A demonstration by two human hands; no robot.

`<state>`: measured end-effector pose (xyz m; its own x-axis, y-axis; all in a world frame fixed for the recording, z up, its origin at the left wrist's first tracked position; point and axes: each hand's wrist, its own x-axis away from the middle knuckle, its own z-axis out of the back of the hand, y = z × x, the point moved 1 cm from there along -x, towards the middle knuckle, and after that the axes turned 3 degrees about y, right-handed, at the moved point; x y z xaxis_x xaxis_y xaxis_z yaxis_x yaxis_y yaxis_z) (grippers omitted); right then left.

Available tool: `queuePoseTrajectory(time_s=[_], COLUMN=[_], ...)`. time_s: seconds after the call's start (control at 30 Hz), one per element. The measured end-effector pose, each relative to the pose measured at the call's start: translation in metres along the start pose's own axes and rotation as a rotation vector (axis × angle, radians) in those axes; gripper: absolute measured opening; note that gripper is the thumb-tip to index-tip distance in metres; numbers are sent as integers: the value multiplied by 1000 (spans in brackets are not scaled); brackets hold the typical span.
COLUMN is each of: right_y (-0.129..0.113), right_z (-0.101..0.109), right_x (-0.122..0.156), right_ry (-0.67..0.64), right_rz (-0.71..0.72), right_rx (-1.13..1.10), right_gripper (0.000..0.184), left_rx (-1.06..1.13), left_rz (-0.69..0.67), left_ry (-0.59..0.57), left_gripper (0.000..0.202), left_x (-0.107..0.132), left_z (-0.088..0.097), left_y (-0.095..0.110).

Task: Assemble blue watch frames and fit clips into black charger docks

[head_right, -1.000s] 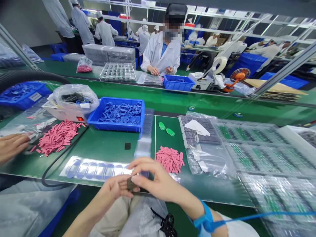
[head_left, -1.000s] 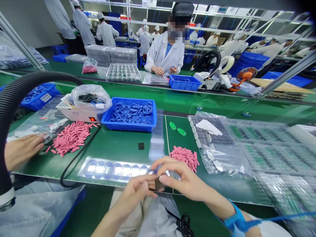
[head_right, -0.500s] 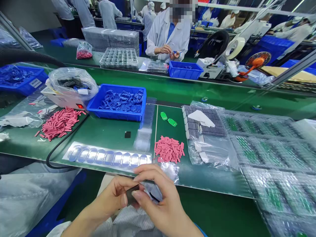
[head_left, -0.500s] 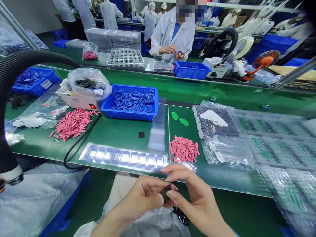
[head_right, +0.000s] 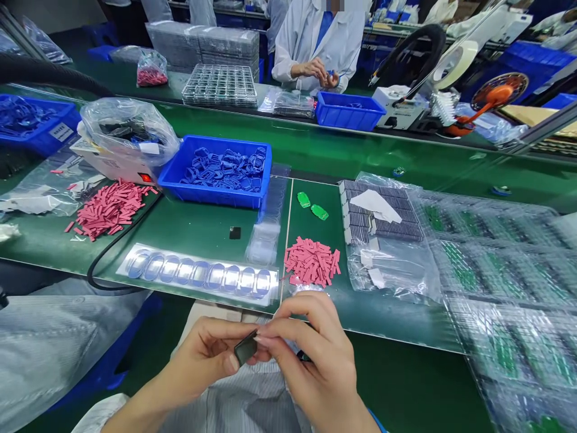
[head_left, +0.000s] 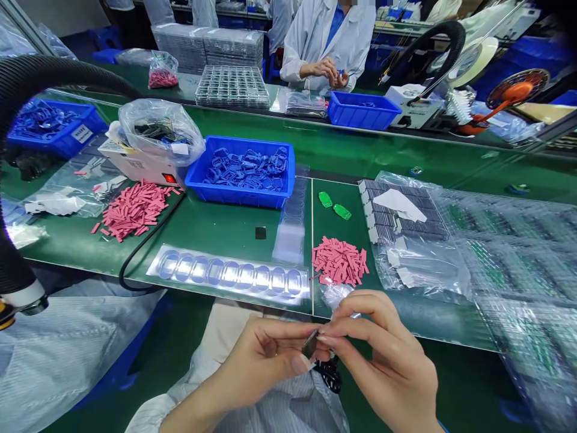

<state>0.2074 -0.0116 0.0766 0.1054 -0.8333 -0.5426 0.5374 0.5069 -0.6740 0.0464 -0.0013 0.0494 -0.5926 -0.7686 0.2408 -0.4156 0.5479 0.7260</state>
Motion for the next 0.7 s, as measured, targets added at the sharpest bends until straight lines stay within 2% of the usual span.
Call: queuePoseTrajectory(time_s=[0.3,0.5,0.6,0.7], right_y=[5,9,10,8], right_z=[1,-1,-4,-5], right_x=[3,8,17,31], right_ry=[-26,-64,-55,23], right_rz=[-5,-22,-5,135], right_rx=[-10,-22,65,258], right_gripper=[19,17,16,18], left_rx=[-192,-355,-300,-156], left_rz=[13,28,48,51], left_ry=[47,101,111,182], left_gripper=[39,34,32,32], left_x=[3,4,1,-4], left_z=[4,4,2,1], left_y=[0,3,-5,-20])
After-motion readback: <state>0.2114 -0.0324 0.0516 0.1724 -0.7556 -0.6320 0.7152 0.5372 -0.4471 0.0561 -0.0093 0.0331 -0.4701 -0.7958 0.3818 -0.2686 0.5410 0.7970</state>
